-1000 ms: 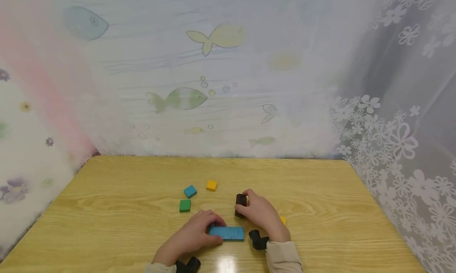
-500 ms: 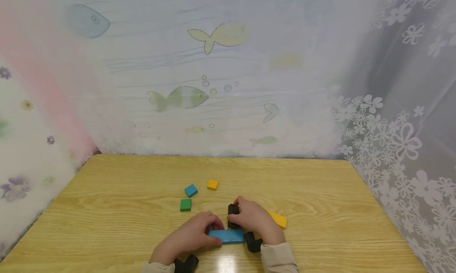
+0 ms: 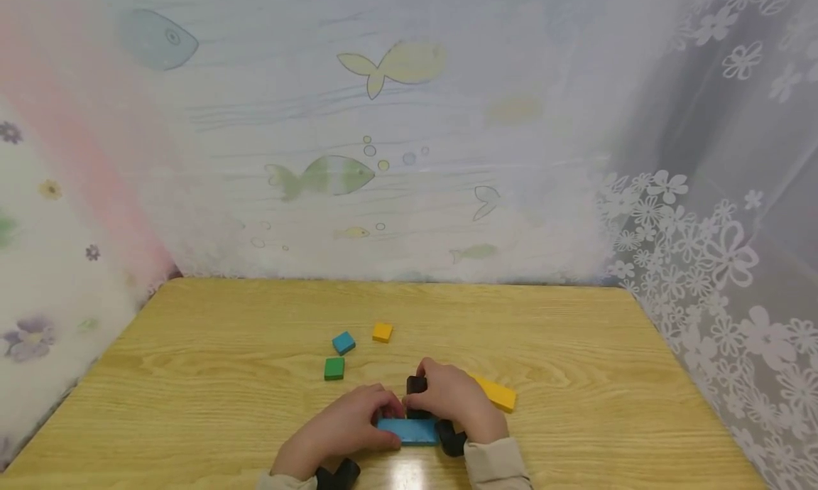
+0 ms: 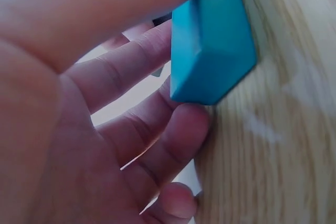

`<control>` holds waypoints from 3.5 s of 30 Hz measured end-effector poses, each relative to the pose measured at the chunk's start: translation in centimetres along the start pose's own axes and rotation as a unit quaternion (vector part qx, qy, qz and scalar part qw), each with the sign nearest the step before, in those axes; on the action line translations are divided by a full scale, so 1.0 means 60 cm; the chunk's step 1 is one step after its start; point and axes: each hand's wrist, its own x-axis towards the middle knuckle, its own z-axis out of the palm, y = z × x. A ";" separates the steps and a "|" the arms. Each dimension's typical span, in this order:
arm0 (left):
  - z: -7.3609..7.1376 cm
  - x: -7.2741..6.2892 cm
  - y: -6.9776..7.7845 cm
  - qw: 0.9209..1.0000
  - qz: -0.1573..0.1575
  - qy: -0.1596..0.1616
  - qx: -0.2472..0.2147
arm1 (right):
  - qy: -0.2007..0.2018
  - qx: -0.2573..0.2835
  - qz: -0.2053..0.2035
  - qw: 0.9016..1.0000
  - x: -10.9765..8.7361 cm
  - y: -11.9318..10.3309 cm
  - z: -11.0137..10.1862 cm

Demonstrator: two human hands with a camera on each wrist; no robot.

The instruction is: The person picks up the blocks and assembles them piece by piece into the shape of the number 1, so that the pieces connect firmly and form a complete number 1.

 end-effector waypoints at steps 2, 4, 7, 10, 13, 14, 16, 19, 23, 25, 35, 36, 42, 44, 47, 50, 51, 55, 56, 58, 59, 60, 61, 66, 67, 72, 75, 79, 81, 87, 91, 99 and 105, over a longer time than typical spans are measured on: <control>0.001 0.000 0.003 1.000 -0.003 -0.001 0.005 | -0.001 -0.001 -0.008 1.000 0.000 0.000 0.000; 0.001 0.000 0.007 1.000 -0.012 -0.006 0.004 | -0.003 0.000 -0.018 1.000 -0.001 0.001 -0.001; 0.000 0.000 0.011 1.000 -0.019 -0.012 0.008 | -0.003 0.004 -0.033 0.999 -0.001 0.002 -0.004; -0.001 0.000 0.014 1.000 -0.021 -0.020 0.006 | -0.009 0.011 -0.044 0.999 -0.002 0.005 -0.008; 0.000 -0.002 0.015 0.999 -0.025 -0.029 0.003 | -0.020 0.017 -0.051 0.998 -0.002 0.007 -0.010; 0.001 -0.002 0.015 0.999 -0.026 -0.032 0.004 | -0.024 0.020 -0.053 0.998 -0.002 0.008 -0.010; 0.001 -0.004 0.016 0.999 -0.029 -0.037 0.004 | -0.029 0.024 -0.056 0.998 -0.002 0.010 -0.009; 0.001 -0.005 0.019 0.999 -0.029 -0.041 0.006 | -0.028 0.021 -0.060 0.998 -0.001 0.012 -0.009; -0.001 -0.003 0.023 0.999 -0.026 -0.044 0.006 | -0.025 0.022 -0.059 0.998 0.001 0.015 -0.012; 0.000 -0.003 0.024 0.999 -0.027 -0.045 0.005 | -0.027 0.024 -0.057 0.998 0.001 0.017 -0.012; 0.004 -0.003 0.031 0.997 -0.041 -0.053 0.030 | -0.030 0.029 -0.062 0.997 0.000 0.022 -0.013; 0.003 -0.002 0.032 0.997 -0.042 -0.055 0.030 | -0.031 0.031 -0.062 0.997 0.000 0.023 -0.013; 0.004 -0.002 0.033 0.997 -0.045 -0.061 0.025 | -0.035 0.037 -0.064 0.997 0.000 0.024 -0.014; 0.005 -0.001 0.031 0.997 -0.042 -0.061 0.027 | -0.032 0.034 -0.065 0.997 -0.001 0.024 -0.015; 0.005 0.001 0.028 0.997 -0.037 -0.058 0.025 | -0.022 0.029 -0.064 0.997 -0.001 0.023 -0.019; 0.005 0.002 0.027 0.997 -0.039 -0.057 0.020 | -0.006 0.028 -0.055 0.998 -0.005 0.025 -0.025; 0.005 0.002 0.027 0.997 -0.042 -0.058 0.016 | -0.003 0.029 -0.049 0.998 -0.006 0.026 -0.027; 0.005 0.000 0.028 0.997 -0.049 -0.059 0.015 | 0.013 0.035 -0.030 0.999 -0.010 0.031 -0.035; 0.004 0.000 0.028 0.997 -0.049 -0.058 0.016 | 0.018 0.036 -0.028 0.999 -0.011 0.032 -0.037; 0.004 0.000 0.028 0.997 -0.047 -0.055 0.016 | 0.034 0.036 -0.029 0.998 -0.012 0.034 -0.041; 0.004 0.000 0.027 0.997 -0.046 -0.054 0.015 | 0.042 0.040 -0.029 0.998 -0.013 0.035 -0.043; 0.004 0.000 0.027 0.997 -0.045 -0.054 0.012 | 0.050 0.041 -0.029 0.997 -0.014 0.036 -0.045; 0.005 -0.001 0.027 0.997 -0.045 -0.055 0.008 | 0.060 0.042 -0.028 0.997 -0.015 0.037 -0.047; 0.007 -0.001 0.026 0.997 -0.050 -0.059 0.000 | 0.099 0.051 -0.001 0.994 -0.024 0.049 -0.058; 0.007 -0.001 0.026 0.997 -0.051 -0.058 0.002 | 0.107 0.049 0.007 0.993 -0.024 0.052 -0.060; 0.007 0.002 0.027 0.997 -0.053 -0.059 0.014 | 0.138 0.040 0.036 0.989 -0.030 0.070 -0.072; 0.007 0.001 0.027 0.996 -0.055 -0.064 0.011 | 0.132 0.043 0.048 0.989 -0.035 0.079 -0.077; 0.007 -0.002 0.028 0.997 -0.049 -0.063 0.011 | 0.106 0.047 0.053 0.992 -0.038 0.088 -0.080; 0.007 -0.002 0.028 0.997 -0.043 -0.061 0.011 | 0.093 0.049 0.055 0.993 -0.039 0.091 -0.080; 0.007 -0.003 0.028 0.997 -0.048 -0.066 -0.005 | 0.057 0.050 0.068 0.995 -0.040 0.099 -0.074; 0.006 -0.001 0.028 0.997 -0.050 -0.062 0.003 | 0.062 0.033 0.069 0.995 -0.042 0.101 -0.073; 0.007 -0.002 0.032 0.996 -0.051 -0.067 0.015 | 0.061 0.017 0.120 0.991 -0.042 0.104 -0.066; 0.005 -0.005 0.033 0.996 -0.048 -0.064 0.029 | 0.066 0.034 0.142 0.987 -0.036 0.104 -0.064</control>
